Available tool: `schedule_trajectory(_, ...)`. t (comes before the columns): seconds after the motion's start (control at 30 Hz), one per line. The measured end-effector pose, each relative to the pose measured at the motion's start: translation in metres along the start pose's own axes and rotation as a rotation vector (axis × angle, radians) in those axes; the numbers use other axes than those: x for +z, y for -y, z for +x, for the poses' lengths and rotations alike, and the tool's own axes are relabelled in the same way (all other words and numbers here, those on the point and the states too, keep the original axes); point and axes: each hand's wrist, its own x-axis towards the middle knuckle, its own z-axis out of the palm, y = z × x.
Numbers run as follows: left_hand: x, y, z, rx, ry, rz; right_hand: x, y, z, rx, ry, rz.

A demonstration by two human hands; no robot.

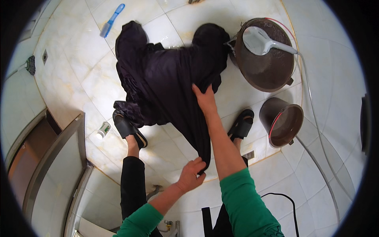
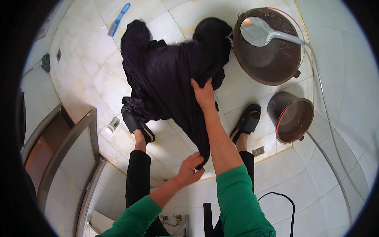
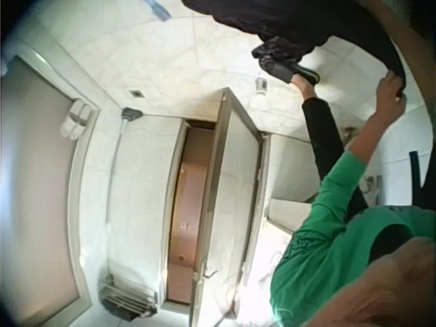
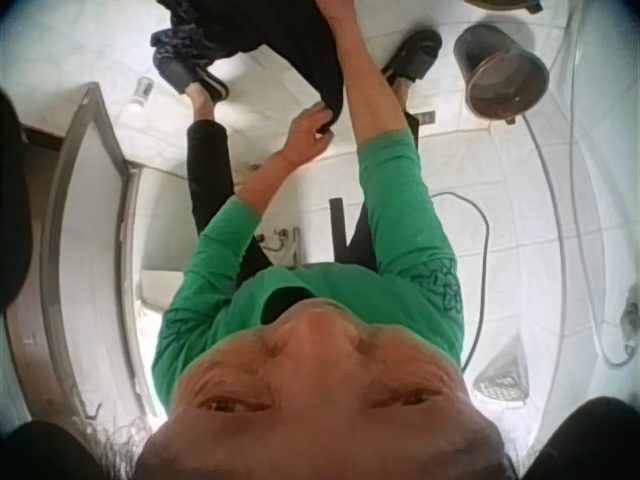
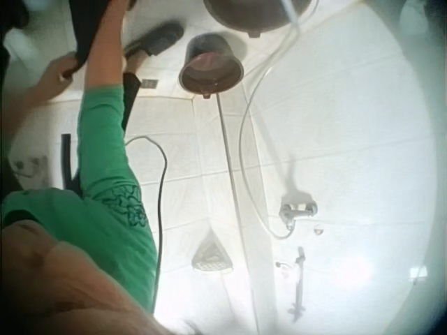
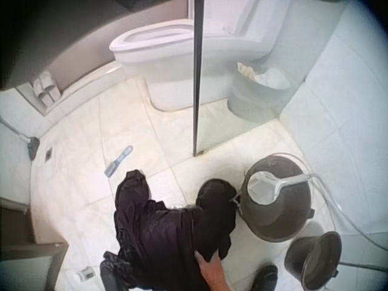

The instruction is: The person washes a dark garment by hand in a bathroom sink, then moves it to the floor to apply a white powder and scrub with a brush. They rinse the garment using a handheld shower and continue scrubbing and wringing it on the floor.

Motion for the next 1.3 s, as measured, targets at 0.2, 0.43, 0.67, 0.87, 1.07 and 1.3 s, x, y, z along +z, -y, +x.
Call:
schedule_trajectory(0.2,-0.010,-0.009,-0.040,-0.001,0.219,0.189,-0.132,0.050,-0.095,0.277,0.003,0.641)
schedule_trajectory(0.43,0.004,0.057,-0.045,-0.005,0.317,0.301,-0.179,-0.063,-0.142,0.315,-0.117,0.177)
schedule_trajectory(0.67,-0.066,0.153,0.019,-0.238,-0.539,0.115,-0.157,-0.117,-0.068,-0.277,-0.120,-0.640)
schedule_trajectory(0.87,-0.129,0.161,0.072,-0.790,-0.781,-0.677,-0.106,-0.086,0.050,-0.075,-0.343,-0.496)
schedule_trajectory(1.07,-0.147,0.176,0.120,-0.473,-0.756,-1.093,-0.085,-0.118,0.051,0.137,-0.074,0.033)
schedule_trajectory(1.3,-0.191,0.103,0.150,-0.254,-0.686,-0.819,-0.094,-0.056,-0.062,0.370,-0.120,0.624)
